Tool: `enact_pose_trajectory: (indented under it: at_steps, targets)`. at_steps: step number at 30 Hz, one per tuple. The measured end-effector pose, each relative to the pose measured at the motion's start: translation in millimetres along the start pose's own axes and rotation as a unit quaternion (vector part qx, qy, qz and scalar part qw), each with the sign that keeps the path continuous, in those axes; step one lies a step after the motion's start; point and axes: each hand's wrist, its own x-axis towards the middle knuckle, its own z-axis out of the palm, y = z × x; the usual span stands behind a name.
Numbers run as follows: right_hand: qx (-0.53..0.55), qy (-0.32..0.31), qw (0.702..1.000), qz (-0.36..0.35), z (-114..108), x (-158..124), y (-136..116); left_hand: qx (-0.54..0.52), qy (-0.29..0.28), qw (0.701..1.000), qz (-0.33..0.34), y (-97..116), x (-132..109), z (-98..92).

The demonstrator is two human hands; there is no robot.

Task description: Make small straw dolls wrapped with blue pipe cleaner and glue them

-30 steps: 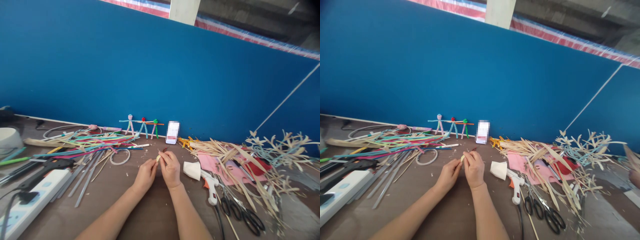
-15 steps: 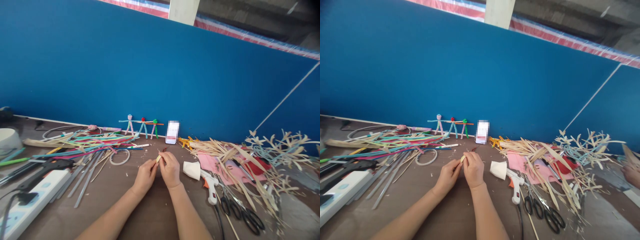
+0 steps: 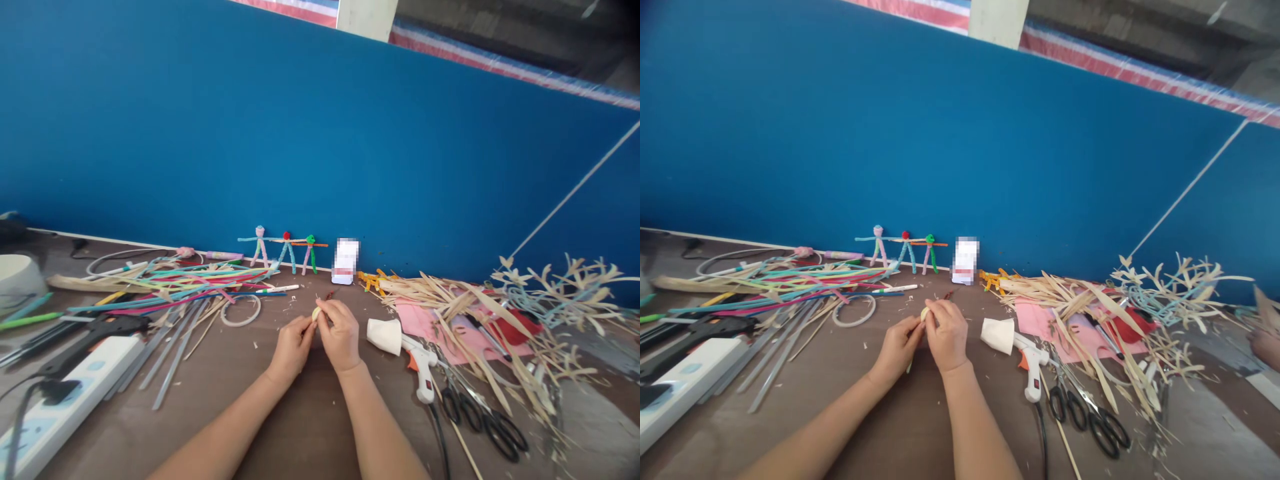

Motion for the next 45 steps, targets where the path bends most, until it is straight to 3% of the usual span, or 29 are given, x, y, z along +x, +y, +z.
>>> enact_pose_trajectory:
  at_steps: [2, 5, 9, 15, 20, 25, 35, 45]
  targets:
    - [0.032, 0.001, 0.999, 0.025, 3.3, -1.4, 0.1, -0.111, -0.003, 0.992, -0.065, -4.1, 2.4, 2.4]
    - [0.092, 0.013, 0.992, 0.085, 9.0, -2.8, 2.6, -0.298, -0.021, 0.941, -0.160, -7.9, 6.2, 4.3]
    - [0.155, -0.005, 0.978, 0.138, 13.7, -1.7, 8.7, -0.400, -0.028, 0.894, -0.200, -6.8, 7.8, 2.8]
    - [0.222, -0.009, 0.952, 0.210, 16.4, -0.5, 14.4, -0.379, -0.061, 0.900, -0.208, -1.7, 6.3, 1.6]
    - [0.339, -0.001, 0.903, 0.265, 17.2, -0.4, 14.9, -0.356, -0.069, 0.909, -0.205, -0.6, 5.5, 1.7]
    - [0.380, 0.004, 0.870, 0.314, 14.4, 2.0, 11.4, -0.339, -0.089, 0.915, -0.199, 2.5, 4.7, 0.7]
    - [0.399, -0.015, 0.867, 0.300, 10.9, 3.4, 6.2, -0.341, -0.103, 0.917, -0.182, 3.3, 4.1, 0.4]
    - [0.354, -0.030, 0.890, 0.284, 15.9, -0.4, 11.5, -0.343, -0.096, 0.918, -0.172, -1.0, 3.5, 2.7]
